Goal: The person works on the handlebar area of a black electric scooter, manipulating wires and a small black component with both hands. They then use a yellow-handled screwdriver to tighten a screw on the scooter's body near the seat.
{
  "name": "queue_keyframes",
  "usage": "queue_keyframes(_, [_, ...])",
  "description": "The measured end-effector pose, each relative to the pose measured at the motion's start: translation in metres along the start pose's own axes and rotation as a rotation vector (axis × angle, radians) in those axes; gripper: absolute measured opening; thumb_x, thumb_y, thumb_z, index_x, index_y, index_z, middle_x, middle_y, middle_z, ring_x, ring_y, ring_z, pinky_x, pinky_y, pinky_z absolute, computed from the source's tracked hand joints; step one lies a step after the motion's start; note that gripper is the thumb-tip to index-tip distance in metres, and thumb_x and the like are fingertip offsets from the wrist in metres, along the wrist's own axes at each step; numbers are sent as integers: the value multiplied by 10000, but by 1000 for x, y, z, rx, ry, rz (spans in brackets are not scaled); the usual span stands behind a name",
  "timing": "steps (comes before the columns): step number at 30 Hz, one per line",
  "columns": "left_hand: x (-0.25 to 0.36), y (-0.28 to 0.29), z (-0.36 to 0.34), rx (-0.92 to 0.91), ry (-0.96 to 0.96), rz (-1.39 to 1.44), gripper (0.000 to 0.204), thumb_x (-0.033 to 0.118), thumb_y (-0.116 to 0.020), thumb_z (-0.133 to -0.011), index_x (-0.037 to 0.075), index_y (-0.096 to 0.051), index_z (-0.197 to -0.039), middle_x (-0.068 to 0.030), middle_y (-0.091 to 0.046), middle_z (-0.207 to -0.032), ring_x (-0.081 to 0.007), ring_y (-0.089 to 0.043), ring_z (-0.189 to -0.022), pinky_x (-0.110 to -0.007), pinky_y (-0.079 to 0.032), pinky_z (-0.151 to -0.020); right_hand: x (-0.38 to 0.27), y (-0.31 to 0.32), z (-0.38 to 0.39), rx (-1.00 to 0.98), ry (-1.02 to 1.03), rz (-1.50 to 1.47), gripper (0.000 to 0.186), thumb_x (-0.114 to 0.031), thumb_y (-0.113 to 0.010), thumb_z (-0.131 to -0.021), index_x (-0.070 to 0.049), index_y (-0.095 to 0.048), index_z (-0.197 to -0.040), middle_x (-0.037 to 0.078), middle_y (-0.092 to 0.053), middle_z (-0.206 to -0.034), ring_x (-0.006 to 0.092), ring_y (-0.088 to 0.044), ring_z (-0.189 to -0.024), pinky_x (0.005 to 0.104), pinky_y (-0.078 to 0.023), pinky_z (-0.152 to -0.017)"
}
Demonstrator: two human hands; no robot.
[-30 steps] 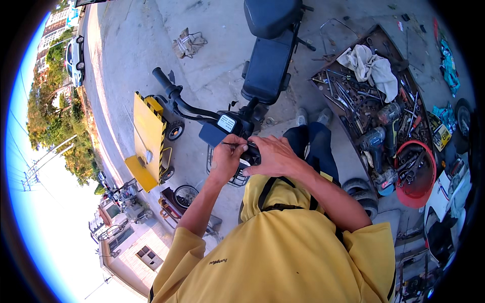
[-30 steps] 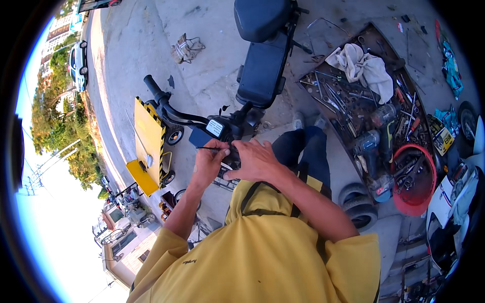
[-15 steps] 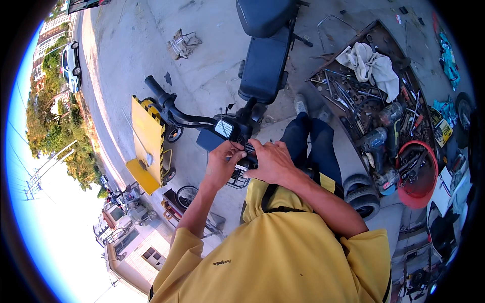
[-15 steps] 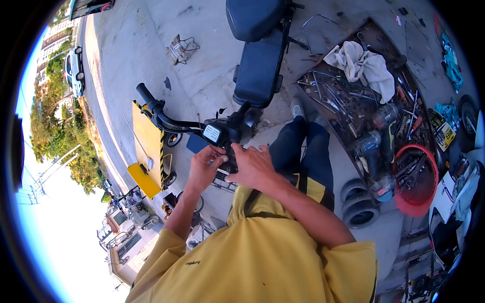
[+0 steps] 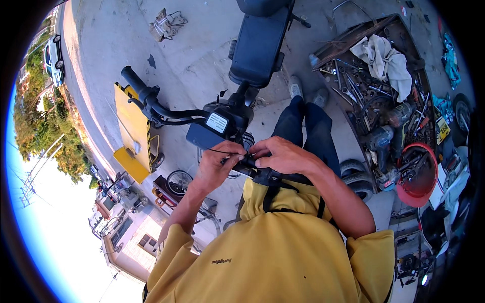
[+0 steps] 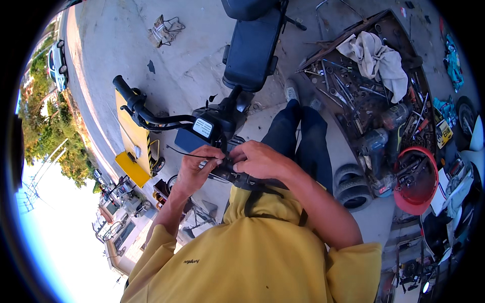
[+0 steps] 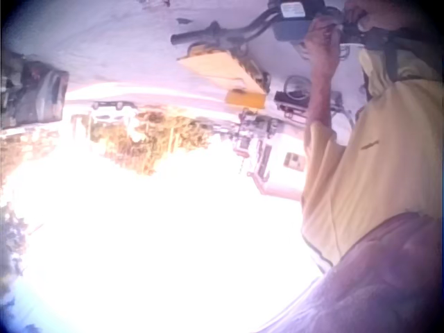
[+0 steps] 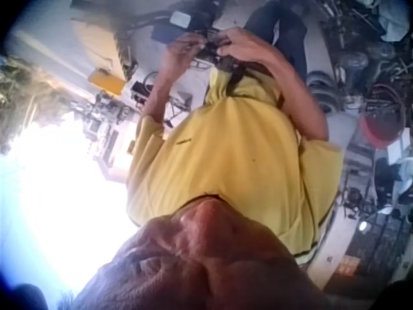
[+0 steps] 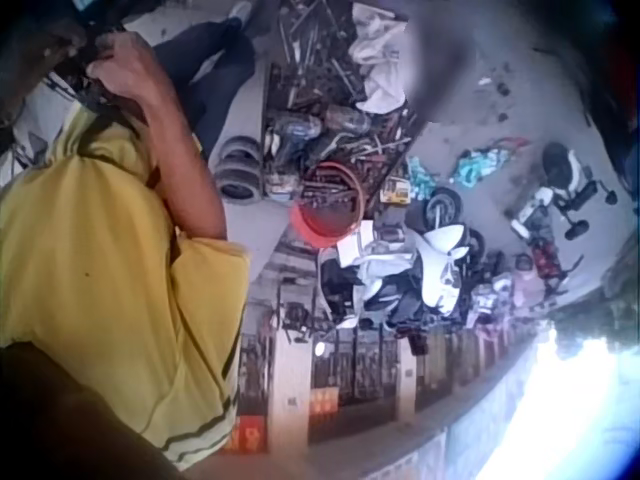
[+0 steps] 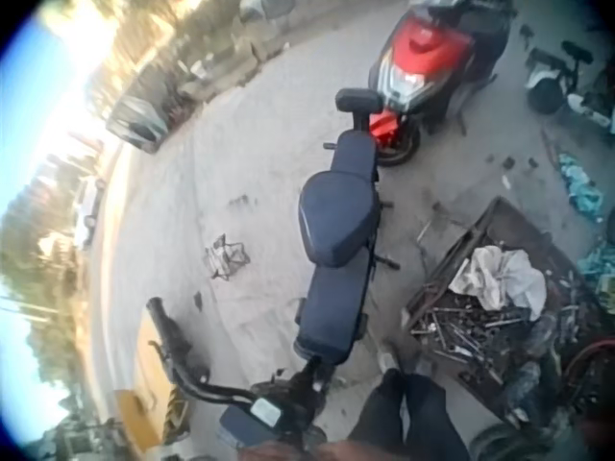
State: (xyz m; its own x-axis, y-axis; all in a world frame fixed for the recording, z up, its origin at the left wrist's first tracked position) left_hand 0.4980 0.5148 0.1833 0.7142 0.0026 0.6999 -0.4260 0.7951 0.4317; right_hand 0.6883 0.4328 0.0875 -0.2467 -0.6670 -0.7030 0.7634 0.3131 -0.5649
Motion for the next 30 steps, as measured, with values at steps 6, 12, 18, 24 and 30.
queue_keyframes(6, [-16,9,-34,-108,92,-9,140,-55,-680,-971,-6,-693,-1102,-117,-745,-1031,-232,-744,-922,-327,-588,-821,21,30,-42,-21,-46,-38,329,-58,-672,-923,19,-741,-1235,146,-787,-1058,217,-741,-958,345,-558,-905])
queue_keyframes(12, [-24,8,-62,-183,171,19,124,-60,-652,-987,-14,-679,-1098,-117,-745,-1016,-242,-747,-915,-328,-589,-818,31,40,-60,-4,-38,-145,272,-11,-686,-910,11,-742,-1176,132,-787,-1033,199,-738,-939,344,-559,-871])
queue_keyframes(18, [-25,7,-81,-197,136,-5,133,-95,-649,-967,-17,-674,-1072,-120,-722,-1024,-229,-732,-912,-330,-580,-793,39,54,-70,-32,9,-175,213,-28,-717,-907,-6,-740,-1118,107,-771,-1010,192,-727,-915,351,-551,-836])
queue_keyframes(24, [-37,-6,-74,-108,247,166,185,-129,-684,-929,-2,-672,-1063,-97,-705,-1035,-179,-698,-901,-308,-563,-784,38,76,-72,-64,72,-37,144,-67,-751,-907,-13,-753,-1041,96,-710,-1024,227,-696,-946,372,-526,-837])
queue_keyframes(30, [-12,-10,-85,-122,350,150,244,-147,-768,-832,19,-628,-943,-90,-683,-1079,-150,-680,-1005,-306,-555,-903,33,85,-74,-58,127,67,157,-109,-758,-901,-19,-759,-1029,113,-702,-1023,275,-684,-962,392,-523,-847])
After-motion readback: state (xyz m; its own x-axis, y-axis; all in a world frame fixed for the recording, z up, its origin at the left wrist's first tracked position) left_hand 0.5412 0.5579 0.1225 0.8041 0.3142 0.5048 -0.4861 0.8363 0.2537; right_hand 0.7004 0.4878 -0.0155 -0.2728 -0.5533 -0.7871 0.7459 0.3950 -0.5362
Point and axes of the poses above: each hand's wrist, its own z-axis away from the middle knuckle, its own y-axis out of the back of the hand, x = y × z, the point moved 2 cm from there along -z, towards the middle knuckle
